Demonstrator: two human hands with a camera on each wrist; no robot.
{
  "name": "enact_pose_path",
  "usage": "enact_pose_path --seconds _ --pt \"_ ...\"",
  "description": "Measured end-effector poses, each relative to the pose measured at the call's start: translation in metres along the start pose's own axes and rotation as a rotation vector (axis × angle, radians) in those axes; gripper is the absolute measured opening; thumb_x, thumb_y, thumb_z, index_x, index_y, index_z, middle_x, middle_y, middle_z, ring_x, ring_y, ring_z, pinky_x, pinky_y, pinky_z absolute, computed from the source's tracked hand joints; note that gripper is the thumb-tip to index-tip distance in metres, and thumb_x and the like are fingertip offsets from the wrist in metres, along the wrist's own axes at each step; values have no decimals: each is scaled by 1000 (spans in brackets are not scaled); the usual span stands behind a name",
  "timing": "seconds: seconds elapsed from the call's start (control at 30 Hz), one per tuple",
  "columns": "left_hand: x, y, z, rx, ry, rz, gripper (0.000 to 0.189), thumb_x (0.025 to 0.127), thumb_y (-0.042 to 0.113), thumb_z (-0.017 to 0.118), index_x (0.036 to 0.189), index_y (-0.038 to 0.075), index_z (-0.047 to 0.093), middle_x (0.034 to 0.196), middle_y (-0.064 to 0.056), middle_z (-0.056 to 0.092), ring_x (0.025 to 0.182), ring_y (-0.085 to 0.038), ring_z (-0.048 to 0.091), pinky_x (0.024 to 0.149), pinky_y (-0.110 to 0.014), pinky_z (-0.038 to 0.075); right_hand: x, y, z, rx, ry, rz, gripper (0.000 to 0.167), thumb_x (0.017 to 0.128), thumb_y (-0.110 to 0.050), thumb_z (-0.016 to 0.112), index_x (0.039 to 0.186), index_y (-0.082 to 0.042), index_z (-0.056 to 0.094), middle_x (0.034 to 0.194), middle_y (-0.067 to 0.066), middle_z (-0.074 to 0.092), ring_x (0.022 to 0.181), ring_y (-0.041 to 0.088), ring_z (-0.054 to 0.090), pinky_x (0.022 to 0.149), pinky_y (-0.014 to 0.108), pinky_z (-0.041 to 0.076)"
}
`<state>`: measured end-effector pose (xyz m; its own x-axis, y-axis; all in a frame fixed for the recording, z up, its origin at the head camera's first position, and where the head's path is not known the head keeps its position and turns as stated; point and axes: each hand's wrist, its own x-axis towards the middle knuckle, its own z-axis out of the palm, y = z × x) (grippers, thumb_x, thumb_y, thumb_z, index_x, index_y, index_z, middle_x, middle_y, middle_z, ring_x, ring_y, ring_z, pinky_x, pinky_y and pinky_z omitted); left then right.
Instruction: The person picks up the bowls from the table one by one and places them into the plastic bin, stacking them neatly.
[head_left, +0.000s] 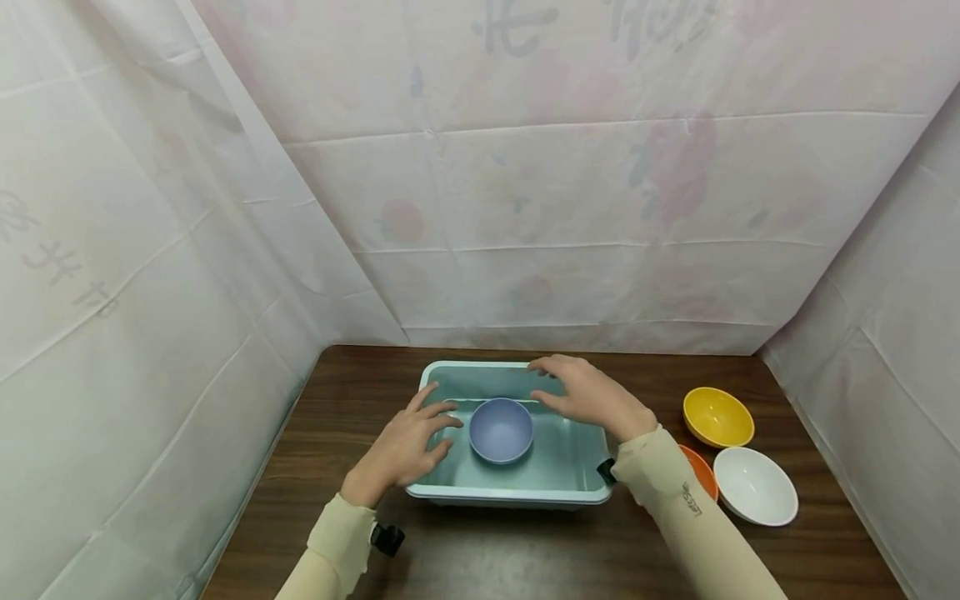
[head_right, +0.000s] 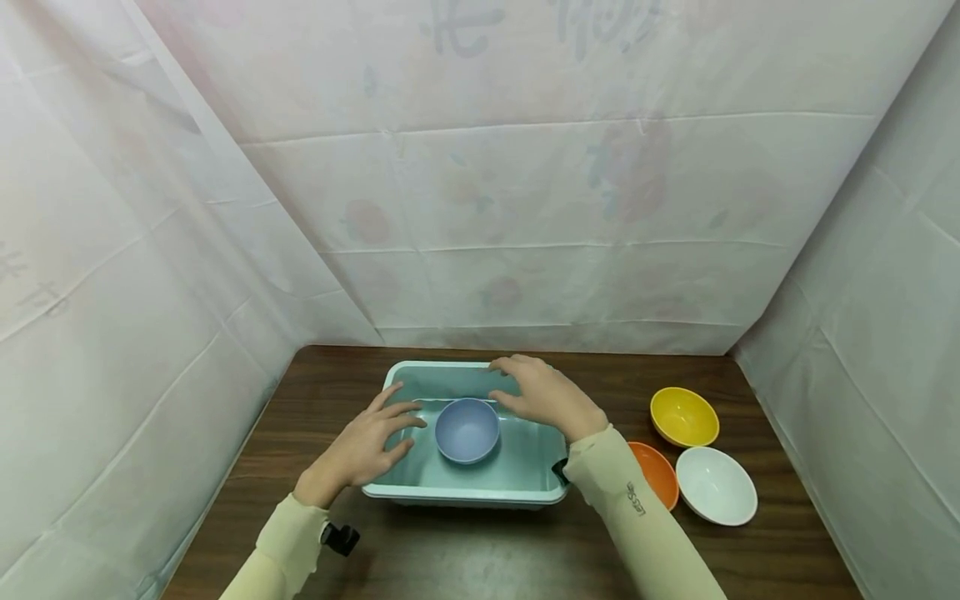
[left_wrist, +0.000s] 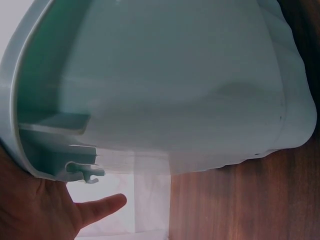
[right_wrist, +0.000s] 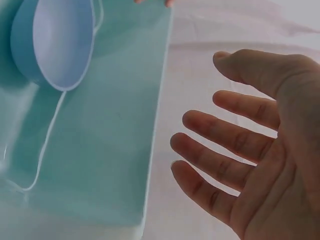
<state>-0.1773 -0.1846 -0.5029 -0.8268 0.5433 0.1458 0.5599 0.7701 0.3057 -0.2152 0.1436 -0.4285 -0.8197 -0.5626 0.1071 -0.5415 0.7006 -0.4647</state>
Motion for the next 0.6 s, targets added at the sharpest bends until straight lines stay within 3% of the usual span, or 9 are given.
enact_pose_path --seconds 0.3,0.6 --pt "0 0 0 -3 23 26 27 99 27 67 123 20 75 145 -7 61 155 -40 28 113 -62 42 -35 18 -16 47 230 62 42 99 -25 71 137 -9 64 136 12 66 121 34 65 97 54 56" --pt "0 -1 1 -9 11 6 28 100 31 64 125 21 75 146 -4 61 157 -35 25 116 -60 41 -67 46 -16 -32 468 79 48 95 -20 75 140 -8 61 136 19 63 127 42 57 102 64 49"
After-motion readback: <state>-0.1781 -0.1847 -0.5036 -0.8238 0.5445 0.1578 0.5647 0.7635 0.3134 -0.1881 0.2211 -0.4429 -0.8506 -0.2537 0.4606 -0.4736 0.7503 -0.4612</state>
